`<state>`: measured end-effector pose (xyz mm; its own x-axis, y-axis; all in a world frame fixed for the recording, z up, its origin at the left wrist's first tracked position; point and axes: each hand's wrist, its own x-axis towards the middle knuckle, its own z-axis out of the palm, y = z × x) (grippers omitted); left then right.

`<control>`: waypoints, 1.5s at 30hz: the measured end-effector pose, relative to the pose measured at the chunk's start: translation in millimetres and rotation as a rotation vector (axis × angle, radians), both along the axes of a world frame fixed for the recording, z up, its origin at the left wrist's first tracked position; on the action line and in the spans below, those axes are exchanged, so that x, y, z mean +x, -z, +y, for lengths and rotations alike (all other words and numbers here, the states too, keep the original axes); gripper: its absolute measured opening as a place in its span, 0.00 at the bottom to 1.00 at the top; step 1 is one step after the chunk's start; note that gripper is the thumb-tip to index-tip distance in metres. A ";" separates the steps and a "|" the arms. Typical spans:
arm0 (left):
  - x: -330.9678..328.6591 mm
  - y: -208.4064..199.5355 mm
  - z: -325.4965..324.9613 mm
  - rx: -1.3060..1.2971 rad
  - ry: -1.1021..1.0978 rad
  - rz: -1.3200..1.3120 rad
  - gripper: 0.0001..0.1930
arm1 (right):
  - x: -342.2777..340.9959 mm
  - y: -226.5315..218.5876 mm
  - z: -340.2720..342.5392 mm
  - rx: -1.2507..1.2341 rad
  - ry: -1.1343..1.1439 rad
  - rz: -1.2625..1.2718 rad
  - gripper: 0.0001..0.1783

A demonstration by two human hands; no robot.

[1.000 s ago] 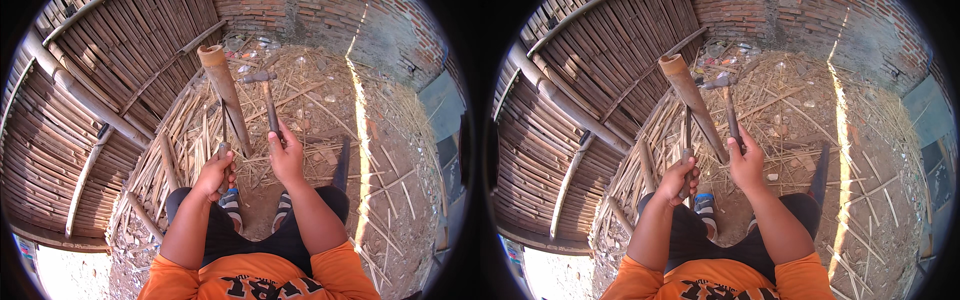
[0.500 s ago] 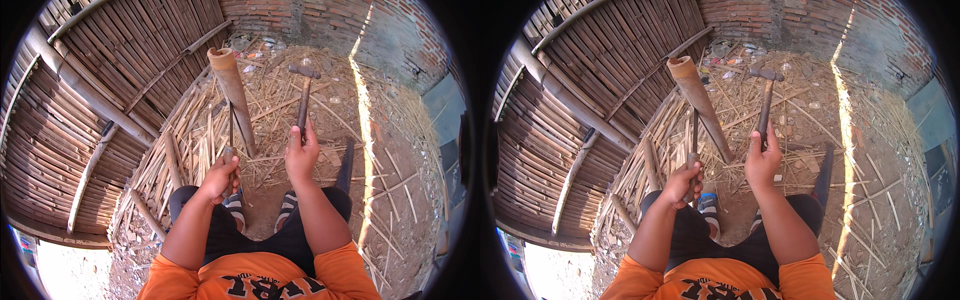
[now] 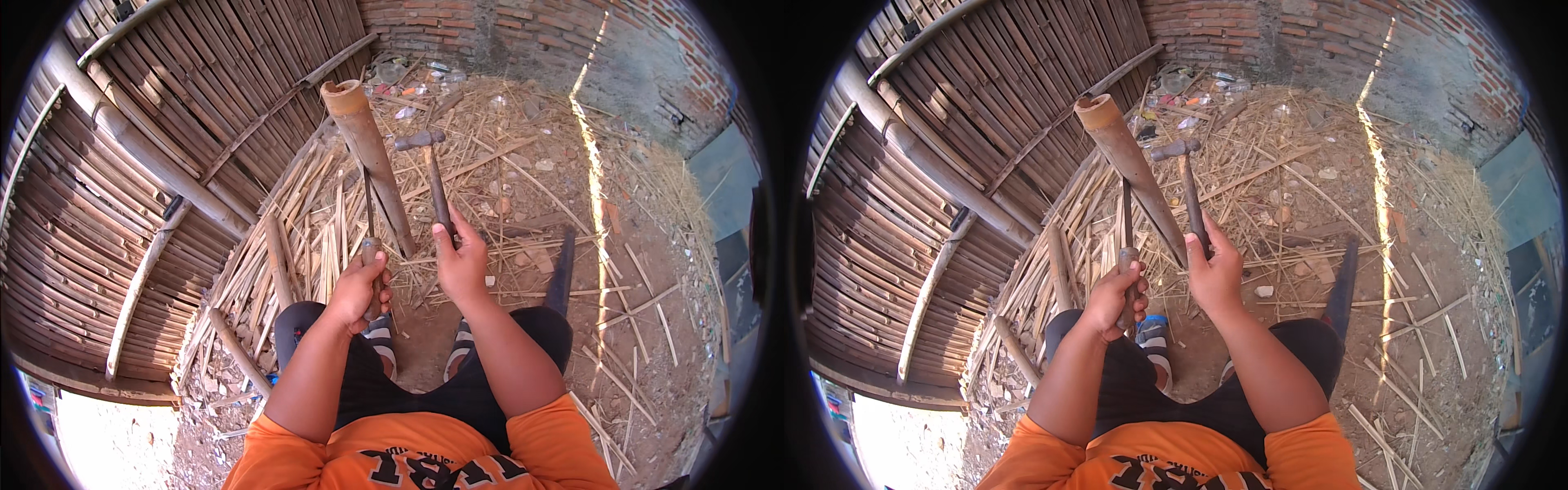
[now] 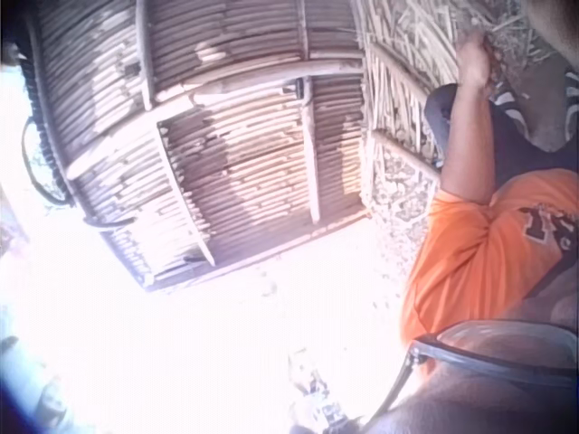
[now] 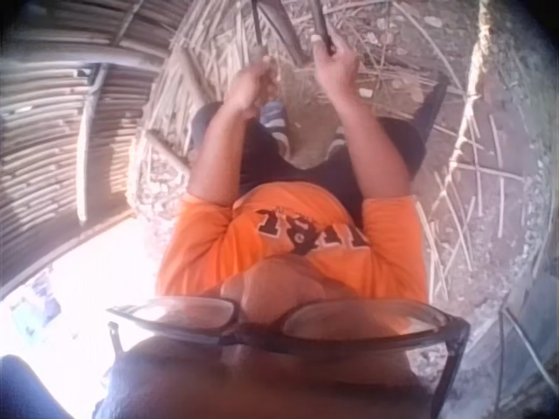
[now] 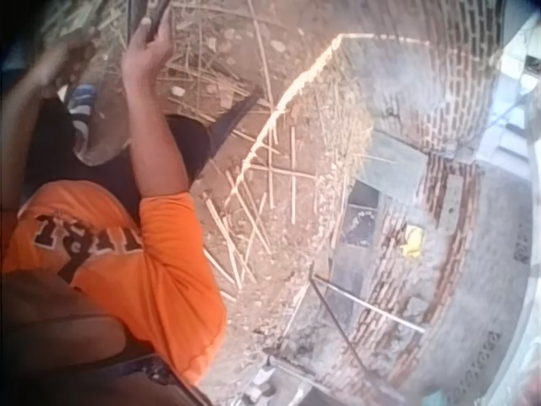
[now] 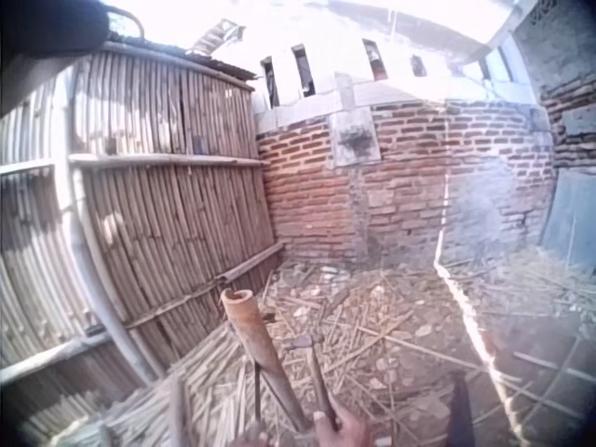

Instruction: The person uses a hammer and a metal rod to split or shape pieces of bamboo on a dirt floor.

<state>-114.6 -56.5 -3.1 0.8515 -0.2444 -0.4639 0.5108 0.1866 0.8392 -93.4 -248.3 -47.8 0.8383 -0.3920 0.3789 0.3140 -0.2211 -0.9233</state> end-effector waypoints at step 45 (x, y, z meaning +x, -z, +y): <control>7.9 3.2 8.2 -0.005 -0.039 -0.007 0.15 | -1.6 -11.3 11.2 0.142 -0.130 0.012 0.27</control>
